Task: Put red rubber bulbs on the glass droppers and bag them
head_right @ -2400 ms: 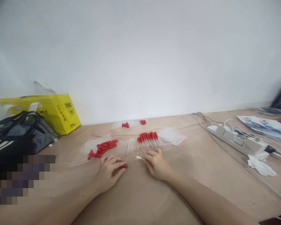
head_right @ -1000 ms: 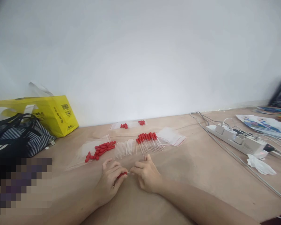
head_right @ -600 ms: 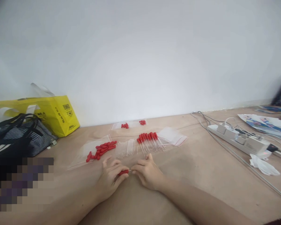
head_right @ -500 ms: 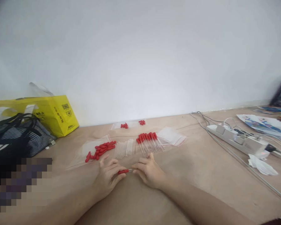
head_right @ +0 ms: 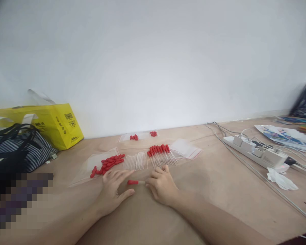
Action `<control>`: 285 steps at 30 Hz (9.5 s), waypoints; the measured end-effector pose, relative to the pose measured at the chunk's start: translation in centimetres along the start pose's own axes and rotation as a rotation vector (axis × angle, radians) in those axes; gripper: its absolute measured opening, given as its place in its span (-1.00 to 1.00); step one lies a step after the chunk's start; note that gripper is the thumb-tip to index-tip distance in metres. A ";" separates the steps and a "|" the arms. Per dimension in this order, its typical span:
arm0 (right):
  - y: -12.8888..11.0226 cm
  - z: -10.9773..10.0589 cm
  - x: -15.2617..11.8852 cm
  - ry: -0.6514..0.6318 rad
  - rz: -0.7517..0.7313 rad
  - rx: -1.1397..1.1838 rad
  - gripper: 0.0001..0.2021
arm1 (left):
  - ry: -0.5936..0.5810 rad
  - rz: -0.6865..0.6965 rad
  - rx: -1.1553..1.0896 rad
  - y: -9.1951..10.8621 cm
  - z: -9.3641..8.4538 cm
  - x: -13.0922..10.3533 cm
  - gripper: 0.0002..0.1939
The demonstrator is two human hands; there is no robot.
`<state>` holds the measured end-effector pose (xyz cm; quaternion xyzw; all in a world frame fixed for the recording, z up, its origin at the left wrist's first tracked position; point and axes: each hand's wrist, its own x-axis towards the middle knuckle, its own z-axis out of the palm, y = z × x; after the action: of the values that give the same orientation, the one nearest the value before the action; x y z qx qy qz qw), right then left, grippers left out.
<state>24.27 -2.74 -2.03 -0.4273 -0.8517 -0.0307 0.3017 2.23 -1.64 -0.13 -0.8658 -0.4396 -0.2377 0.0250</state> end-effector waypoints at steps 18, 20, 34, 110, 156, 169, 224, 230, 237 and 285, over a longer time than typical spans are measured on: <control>5.5 1.8 5.4 0.160 0.732 -0.229 -0.87 | 0.159 -0.536 0.402 -4.9 -1.0 0.8 -0.74; 5.3 1.8 5.2 0.184 0.690 -0.255 -0.85 | 0.184 -0.535 0.427 -5.2 -1.0 0.9 -0.77; 0.7 2.7 8.5 -0.134 0.607 -0.319 -0.77 | 0.263 -0.413 0.630 -5.6 -1.3 1.3 -0.87; -1.1 0.3 0.0 0.004 -0.090 0.155 -0.80 | 0.079 0.132 -0.118 2.3 0.5 -0.3 -0.87; 4.2 1.6 6.6 0.162 0.649 -0.187 -0.87 | 0.289 -0.460 0.426 -6.6 -1.9 0.9 -0.80; 2.5 2.2 6.9 0.098 0.538 -0.262 -0.79 | 0.313 -0.276 0.489 -6.6 0.0 2.0 -0.84; 1.7 -0.5 0.8 -0.132 0.312 0.213 -0.88 | 0.044 0.033 0.013 1.5 0.5 0.6 -0.88; 1.3 0.2 0.7 -0.088 0.312 0.168 -0.90 | 0.028 0.000 -0.018 1.3 0.7 0.6 -0.85; 0.3 0.6 0.5 0.007 0.264 0.320 -0.89 | 0.038 0.026 -0.010 1.8 0.6 0.6 -0.82; -0.3 0.0 0.6 -0.076 -0.120 0.230 -0.81 | 0.008 0.180 -0.033 2.2 0.1 0.3 -0.83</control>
<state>23.76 -2.50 -1.57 -0.3391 -0.8844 0.0654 0.3141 4.12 -2.74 0.31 -0.9011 -0.3559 -0.2452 0.0338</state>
